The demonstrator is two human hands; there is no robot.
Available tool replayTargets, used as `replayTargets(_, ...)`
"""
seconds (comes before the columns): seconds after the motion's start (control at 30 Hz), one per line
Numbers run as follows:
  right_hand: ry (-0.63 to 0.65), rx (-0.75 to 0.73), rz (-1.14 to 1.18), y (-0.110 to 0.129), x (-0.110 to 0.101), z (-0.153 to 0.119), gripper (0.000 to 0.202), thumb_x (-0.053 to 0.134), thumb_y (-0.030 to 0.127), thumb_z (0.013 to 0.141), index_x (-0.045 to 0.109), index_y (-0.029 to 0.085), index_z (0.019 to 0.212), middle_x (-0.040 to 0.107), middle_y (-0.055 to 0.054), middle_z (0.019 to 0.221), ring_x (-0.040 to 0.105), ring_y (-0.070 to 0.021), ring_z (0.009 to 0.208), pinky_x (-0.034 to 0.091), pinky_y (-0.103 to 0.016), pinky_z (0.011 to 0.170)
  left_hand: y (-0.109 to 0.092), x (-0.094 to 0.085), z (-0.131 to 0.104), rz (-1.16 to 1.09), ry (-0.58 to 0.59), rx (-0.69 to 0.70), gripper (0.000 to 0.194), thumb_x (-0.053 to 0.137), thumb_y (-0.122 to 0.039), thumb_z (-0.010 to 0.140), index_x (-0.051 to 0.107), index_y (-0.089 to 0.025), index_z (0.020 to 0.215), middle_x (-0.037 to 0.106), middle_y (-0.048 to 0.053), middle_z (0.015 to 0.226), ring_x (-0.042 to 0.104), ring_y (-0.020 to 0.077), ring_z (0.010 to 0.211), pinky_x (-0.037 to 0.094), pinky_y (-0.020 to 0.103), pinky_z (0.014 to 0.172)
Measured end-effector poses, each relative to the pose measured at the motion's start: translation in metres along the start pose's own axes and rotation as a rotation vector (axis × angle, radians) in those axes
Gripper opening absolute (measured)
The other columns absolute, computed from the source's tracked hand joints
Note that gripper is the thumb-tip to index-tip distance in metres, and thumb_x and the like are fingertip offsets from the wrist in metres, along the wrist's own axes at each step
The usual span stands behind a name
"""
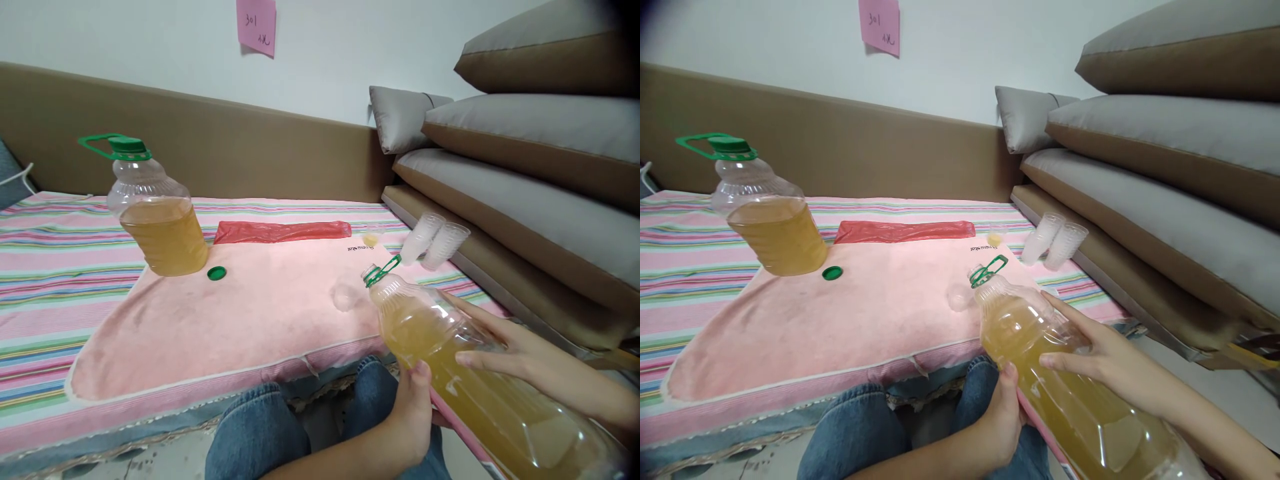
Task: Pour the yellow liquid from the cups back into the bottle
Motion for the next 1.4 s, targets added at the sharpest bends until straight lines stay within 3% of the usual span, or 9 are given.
replayTargets(0.23,0.016,0.043,0.017,0.009,0.0,0.0,0.096,0.073,0.058,0.071,0.033,0.033,0.155,0.038,0.0,0.16,0.03,-0.0314,0.148,0.023,-0.045,0.122,-0.008,0.005,-0.001,-0.004,-0.007,0.04,0.091,0.062,-0.084,0.065,0.06,-0.018,0.127,0.06,0.018,0.135,0.054,0.0383,0.13,0.048,0.051,0.104)
replayTargets(0.47,0.035,0.054,0.027,0.013,0.002,-0.001,0.095,0.073,0.056,0.073,0.031,0.035,0.155,0.038,0.002,0.16,0.029,-0.031,0.149,0.021,-0.044,0.122,0.0,0.001,-0.002,0.04,-0.042,-0.083,0.107,0.059,-0.09,0.058,0.046,-0.02,0.136,0.057,0.019,0.139,0.061,0.0393,0.12,0.055,0.052,0.091)
replayTargets(0.83,0.054,0.065,0.031,0.015,0.003,-0.002,0.092,0.071,0.058,0.075,0.031,0.038,0.155,0.035,0.005,0.161,0.027,-0.0321,0.149,0.024,-0.046,0.122,0.001,-0.001,-0.002,0.057,-0.041,-0.082,0.105,0.055,-0.089,0.063,0.042,-0.019,0.14,0.06,0.019,0.134,0.063,0.0385,0.116,0.058,0.052,0.085)
replayTargets(1.07,0.046,0.09,-0.042,0.015,0.004,0.001,0.097,0.07,0.063,0.072,0.031,0.034,0.156,0.033,0.002,0.162,0.032,-0.0329,0.148,0.022,-0.047,0.123,0.008,-0.005,-0.001,0.018,-0.051,-0.089,0.104,0.056,-0.087,0.064,0.039,-0.02,0.142,0.06,0.018,0.136,0.063,0.0384,0.117,0.058,0.052,0.087)
replayTargets(1.4,0.073,0.091,-0.056,0.006,0.002,0.007,0.101,0.069,0.062,0.071,0.025,0.036,0.157,0.029,0.005,0.163,0.023,-0.0305,0.151,0.02,-0.045,0.124,0.006,-0.006,0.001,0.016,-0.022,-0.093,0.1,0.053,-0.086,0.067,0.042,-0.019,0.141,0.06,0.018,0.137,0.063,0.0379,0.118,0.06,0.05,0.083)
Point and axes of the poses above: each hand's wrist, its own z-axis towards the middle knuckle, its own x-axis out of the palm, y = z × x, the point moved 3 cm from there along z, towards the middle knuckle
